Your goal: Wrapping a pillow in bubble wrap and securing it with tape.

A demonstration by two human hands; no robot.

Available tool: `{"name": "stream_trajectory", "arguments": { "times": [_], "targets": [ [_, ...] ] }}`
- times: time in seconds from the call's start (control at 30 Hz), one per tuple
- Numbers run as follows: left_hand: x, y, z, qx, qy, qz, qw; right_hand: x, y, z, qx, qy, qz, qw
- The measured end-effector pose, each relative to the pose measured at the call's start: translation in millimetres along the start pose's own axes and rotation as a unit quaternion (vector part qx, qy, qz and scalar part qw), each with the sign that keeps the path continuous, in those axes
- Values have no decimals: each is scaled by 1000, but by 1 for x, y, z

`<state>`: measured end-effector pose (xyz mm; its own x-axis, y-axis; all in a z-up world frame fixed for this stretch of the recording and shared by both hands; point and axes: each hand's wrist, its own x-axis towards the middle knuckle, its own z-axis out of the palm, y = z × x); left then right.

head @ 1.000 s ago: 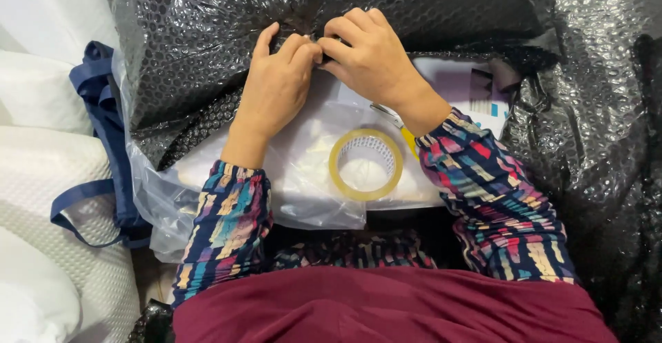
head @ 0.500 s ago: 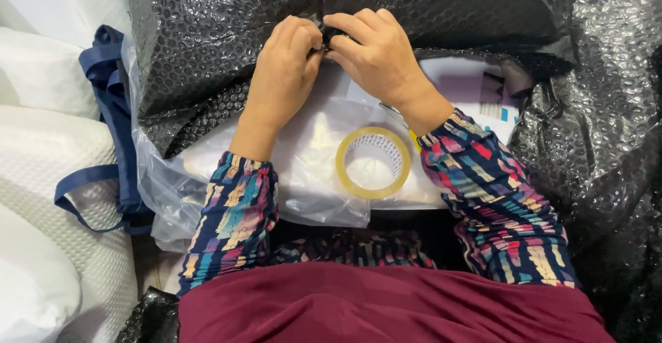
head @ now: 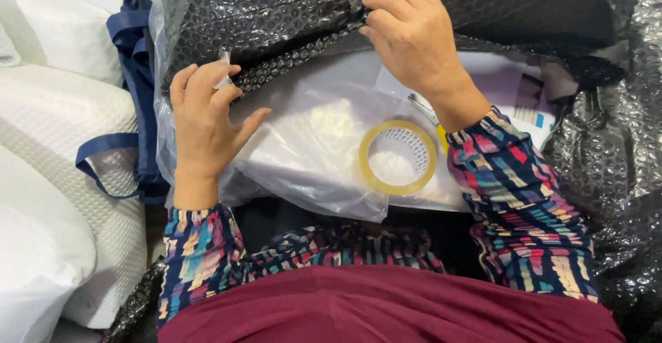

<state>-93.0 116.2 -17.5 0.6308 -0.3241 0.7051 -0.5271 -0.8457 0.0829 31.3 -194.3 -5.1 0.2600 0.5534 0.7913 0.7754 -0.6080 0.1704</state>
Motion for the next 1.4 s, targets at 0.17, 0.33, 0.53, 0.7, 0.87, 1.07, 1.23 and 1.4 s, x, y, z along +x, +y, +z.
{"name": "stream_trajectory", "arguments": {
  "times": [0.17,0.33,0.53,0.7,0.87,1.07,1.23,1.4],
  "targets": [
    [-7,-10,-12,59,-14,-13,998,2,-1,-3,5,-1,-7,1000],
    [-18,-29,-28,47,-13,-49,998,2,-3,-5,28,-5,4,1000],
    [-45,-63,-18,-50,31,-96,994,0,-2,-5,46,-7,0,999],
    [-51,-75,-6,-146,106,-152,972,2,-3,-7,54,-15,12,998],
    [-69,-67,-18,-190,59,-177,964,1,-3,-6,67,-18,20,997],
    [-79,-69,-18,-86,72,-134,985,0,-2,-5,60,-17,13,998],
    [-74,-83,-2,-133,117,-144,974,1,-2,-6,61,-18,18,998],
    [-67,-101,13,-295,165,-238,910,0,-1,-6,68,-21,19,997]
  ]
}}
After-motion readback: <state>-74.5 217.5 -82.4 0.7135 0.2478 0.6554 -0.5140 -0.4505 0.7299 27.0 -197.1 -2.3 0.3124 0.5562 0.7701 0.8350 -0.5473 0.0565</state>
